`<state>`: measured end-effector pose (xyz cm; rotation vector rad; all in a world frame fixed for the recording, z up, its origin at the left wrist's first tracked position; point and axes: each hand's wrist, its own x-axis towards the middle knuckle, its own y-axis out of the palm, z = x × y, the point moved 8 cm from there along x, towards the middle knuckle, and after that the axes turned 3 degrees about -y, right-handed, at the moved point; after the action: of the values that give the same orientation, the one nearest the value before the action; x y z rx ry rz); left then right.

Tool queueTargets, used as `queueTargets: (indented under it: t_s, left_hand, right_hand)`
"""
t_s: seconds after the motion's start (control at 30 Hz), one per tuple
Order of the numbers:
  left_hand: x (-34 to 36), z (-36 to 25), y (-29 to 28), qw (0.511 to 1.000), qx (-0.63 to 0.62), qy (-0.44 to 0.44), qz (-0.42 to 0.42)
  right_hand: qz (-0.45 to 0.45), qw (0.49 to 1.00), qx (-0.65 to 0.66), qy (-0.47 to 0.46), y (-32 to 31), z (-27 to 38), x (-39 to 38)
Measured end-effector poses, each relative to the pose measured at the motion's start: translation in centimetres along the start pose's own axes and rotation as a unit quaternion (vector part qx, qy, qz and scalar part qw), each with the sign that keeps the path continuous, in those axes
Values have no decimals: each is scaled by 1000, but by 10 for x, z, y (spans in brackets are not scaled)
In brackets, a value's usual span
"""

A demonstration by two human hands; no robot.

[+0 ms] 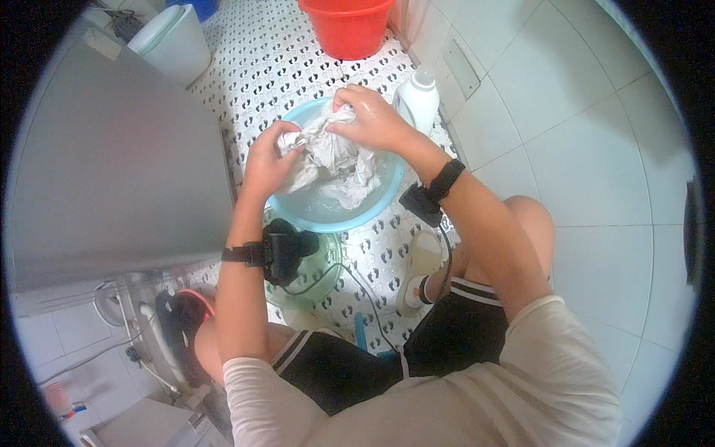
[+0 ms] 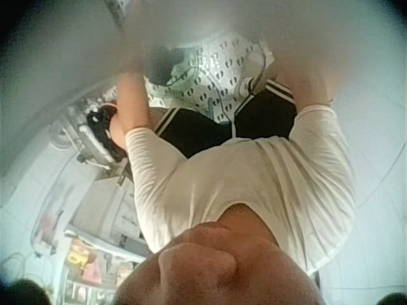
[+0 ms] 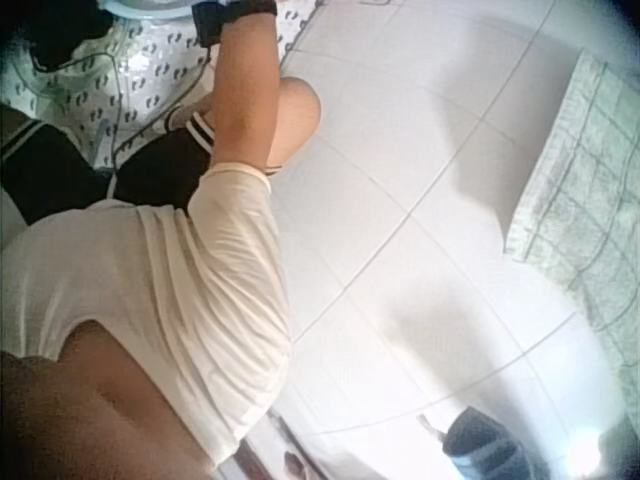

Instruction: The person washes clothes in a basin with water, scrubbing a dark item and then a white item by hand.

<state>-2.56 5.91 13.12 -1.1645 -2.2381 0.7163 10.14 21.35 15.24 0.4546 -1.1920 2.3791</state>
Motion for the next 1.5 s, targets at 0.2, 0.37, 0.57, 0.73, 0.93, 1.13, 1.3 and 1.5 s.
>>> queueTargets:
  t_s: [0.2, 0.37, 0.57, 0.73, 0.93, 1.13, 1.3, 1.5]
  left_hand:
    - [-25, 42, 25, 995, 18, -56, 81]
    - [-48, 82, 57, 981, -10, -97, 166]
    - [-41, 77, 87, 975, 117, -75, 172]
    - [-45, 102, 110, 972, 160, -91, 146]
    - [-32, 116, 139, 957, 135, -165, 199]
    - [-25, 126, 147, 954, 108, -192, 203]
    - [-22, 145, 159, 941, 216, -176, 194]
    - [-11, 147, 173, 910, 256, -225, 236]
  right_hand:
    - [20, 998, 52, 3, 21, -24, -32]
    - [144, 968, 161, 126, 67, -29, -61]
    - [153, 977, -106, 100, 80, -52, -87]
    - [239, 940, -198, 142, 115, -60, -91]
    - [215, 964, -55, 149, 134, -87, -93]
    - [266, 949, -21, 165, 152, -89, -85]
    - [266, 947, -44, 173, 177, -102, -87]
    - [181, 972, -38, 143, 185, -118, -90]
